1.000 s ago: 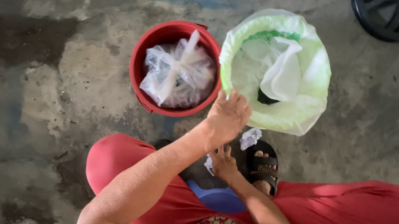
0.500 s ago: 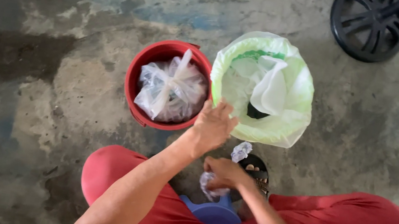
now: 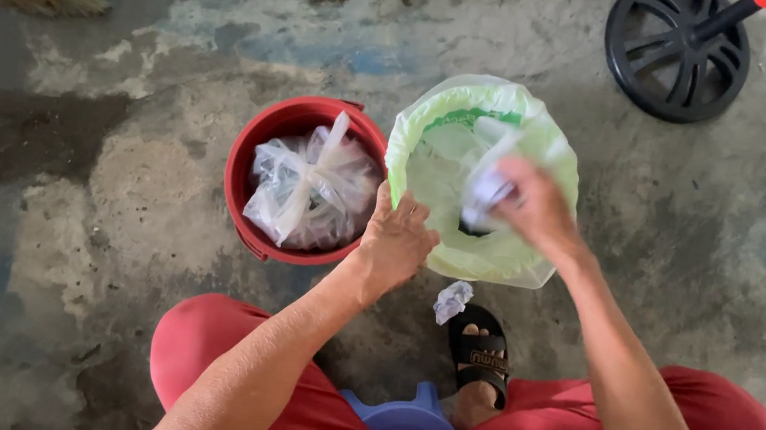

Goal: The person sits on a low stool and transfers small plastic bags and loose items from a red bucket into a green basket lined with a plastic bag. They then place a new plastic bag into the red bucket and continue transferring items into it.

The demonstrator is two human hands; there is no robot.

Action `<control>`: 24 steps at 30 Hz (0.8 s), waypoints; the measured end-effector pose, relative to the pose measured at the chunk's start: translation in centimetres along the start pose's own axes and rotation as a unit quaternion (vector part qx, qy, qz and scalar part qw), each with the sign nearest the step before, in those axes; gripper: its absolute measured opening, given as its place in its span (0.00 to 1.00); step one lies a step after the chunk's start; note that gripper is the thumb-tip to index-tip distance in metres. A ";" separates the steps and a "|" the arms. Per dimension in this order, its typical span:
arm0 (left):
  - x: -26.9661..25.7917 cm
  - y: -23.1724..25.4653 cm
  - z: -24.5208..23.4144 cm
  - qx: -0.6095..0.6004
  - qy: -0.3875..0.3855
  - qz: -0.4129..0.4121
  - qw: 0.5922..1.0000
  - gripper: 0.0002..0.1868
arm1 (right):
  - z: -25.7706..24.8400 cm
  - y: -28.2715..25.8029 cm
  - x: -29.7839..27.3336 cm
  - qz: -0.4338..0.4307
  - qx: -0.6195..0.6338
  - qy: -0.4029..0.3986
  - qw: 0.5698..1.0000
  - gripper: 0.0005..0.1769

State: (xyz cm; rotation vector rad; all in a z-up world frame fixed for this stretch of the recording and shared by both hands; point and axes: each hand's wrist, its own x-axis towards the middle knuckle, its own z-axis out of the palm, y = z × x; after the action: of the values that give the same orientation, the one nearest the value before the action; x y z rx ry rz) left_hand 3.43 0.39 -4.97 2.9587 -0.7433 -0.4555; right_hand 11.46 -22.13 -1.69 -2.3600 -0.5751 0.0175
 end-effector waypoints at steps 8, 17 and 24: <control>0.1 0.3 -0.4 0.003 -0.036 0.005 0.999 0.14 | 9.4 9.6 -1.5 -0.011 -0.276 -0.262 0.925 0.31; 0.3 0.4 -0.1 -0.013 -0.018 0.006 1.000 0.15 | 2.5 -1.1 -2.1 0.121 -0.187 -0.274 0.936 0.25; 1.1 1.0 2.7 -0.011 0.026 0.023 0.999 0.19 | -2.1 -11.6 -8.6 0.259 0.136 -0.396 0.871 0.22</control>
State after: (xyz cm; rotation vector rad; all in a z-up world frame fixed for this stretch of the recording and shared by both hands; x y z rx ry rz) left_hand 3.13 -0.96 -7.77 2.9142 -0.7945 -0.3786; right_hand -0.58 -19.33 6.06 -2.0845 -0.2463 1.2677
